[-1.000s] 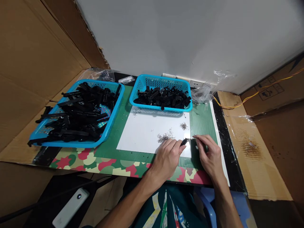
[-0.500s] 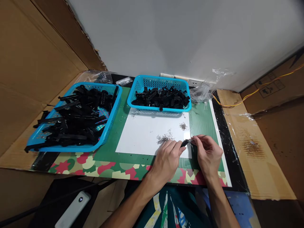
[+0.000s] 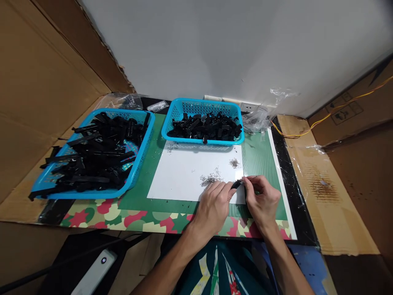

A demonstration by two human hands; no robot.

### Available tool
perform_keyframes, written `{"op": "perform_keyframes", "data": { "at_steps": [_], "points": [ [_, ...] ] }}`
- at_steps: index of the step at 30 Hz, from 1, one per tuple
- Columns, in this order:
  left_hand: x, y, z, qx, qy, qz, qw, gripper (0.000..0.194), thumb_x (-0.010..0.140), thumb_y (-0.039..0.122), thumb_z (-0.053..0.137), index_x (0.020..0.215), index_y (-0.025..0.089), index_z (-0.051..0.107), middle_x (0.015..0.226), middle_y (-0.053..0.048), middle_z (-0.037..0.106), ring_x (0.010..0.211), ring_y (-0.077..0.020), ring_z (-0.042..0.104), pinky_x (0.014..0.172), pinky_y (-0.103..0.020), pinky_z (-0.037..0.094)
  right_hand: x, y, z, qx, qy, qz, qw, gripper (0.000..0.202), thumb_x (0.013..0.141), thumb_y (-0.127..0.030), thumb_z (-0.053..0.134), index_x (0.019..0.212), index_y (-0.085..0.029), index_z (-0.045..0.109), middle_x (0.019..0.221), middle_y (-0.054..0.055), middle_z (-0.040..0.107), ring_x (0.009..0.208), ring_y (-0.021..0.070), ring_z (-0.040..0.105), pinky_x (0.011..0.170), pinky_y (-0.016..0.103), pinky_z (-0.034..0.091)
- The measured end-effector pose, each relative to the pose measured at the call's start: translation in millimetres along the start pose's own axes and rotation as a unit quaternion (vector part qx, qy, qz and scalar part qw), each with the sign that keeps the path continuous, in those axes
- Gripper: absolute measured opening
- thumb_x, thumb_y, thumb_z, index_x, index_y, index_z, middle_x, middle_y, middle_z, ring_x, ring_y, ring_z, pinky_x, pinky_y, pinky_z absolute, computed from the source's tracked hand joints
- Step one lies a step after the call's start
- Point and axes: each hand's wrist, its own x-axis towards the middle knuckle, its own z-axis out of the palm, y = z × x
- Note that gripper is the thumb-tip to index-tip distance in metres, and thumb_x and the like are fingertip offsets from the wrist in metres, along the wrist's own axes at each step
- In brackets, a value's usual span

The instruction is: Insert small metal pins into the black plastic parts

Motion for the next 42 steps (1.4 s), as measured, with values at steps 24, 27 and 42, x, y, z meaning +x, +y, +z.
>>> {"op": "perform_keyframes", "data": {
  "at_steps": [24, 27, 42],
  "points": [
    [-15, -10, -16.0, -0.269, 0.224, -0.103, 0.931, 0.031, 0.111, 0.035, 0.048, 0.125, 0.023, 0.074, 0.094, -0.005, 0.063, 0.082, -0.0168, 0.060, 0.073, -0.028, 0.050, 62, 17, 5, 0.012, -0.171, 0.027, 0.985, 0.026, 0.089, -0.041, 0.065, 0.086, -0.017, 0.076, 0.058, -0.003, 0.051, 0.056, 0.0161, 0.047, 0.056, 0.028, 0.035],
    [-15, -11, -14.1, -0.270, 0.248, -0.134, 0.921, 0.028, 0.112, 0.036, 0.047, 0.122, 0.023, 0.070, 0.107, -0.007, 0.067, 0.098, -0.0194, 0.064, 0.084, -0.030, 0.051, 55, 7, 6, 0.041, -0.227, 0.006, 0.973, 0.024, 0.092, -0.037, 0.065, 0.090, -0.017, 0.078, 0.063, -0.001, 0.059, 0.058, 0.0164, 0.051, 0.059, 0.028, 0.039],
    [-12, -9, -16.6, -0.285, 0.223, -0.131, 0.923, 0.027, 0.112, 0.036, 0.045, 0.103, 0.022, 0.066, 0.098, -0.005, 0.062, 0.092, -0.0183, 0.062, 0.080, -0.029, 0.051, 48, -10, 19, 0.013, -0.322, -0.034, 0.946, 0.014, 0.092, -0.019, 0.065, 0.090, -0.020, 0.079, 0.073, 0.002, 0.071, 0.065, 0.0176, 0.060, 0.064, 0.028, 0.043]
  ]
}}
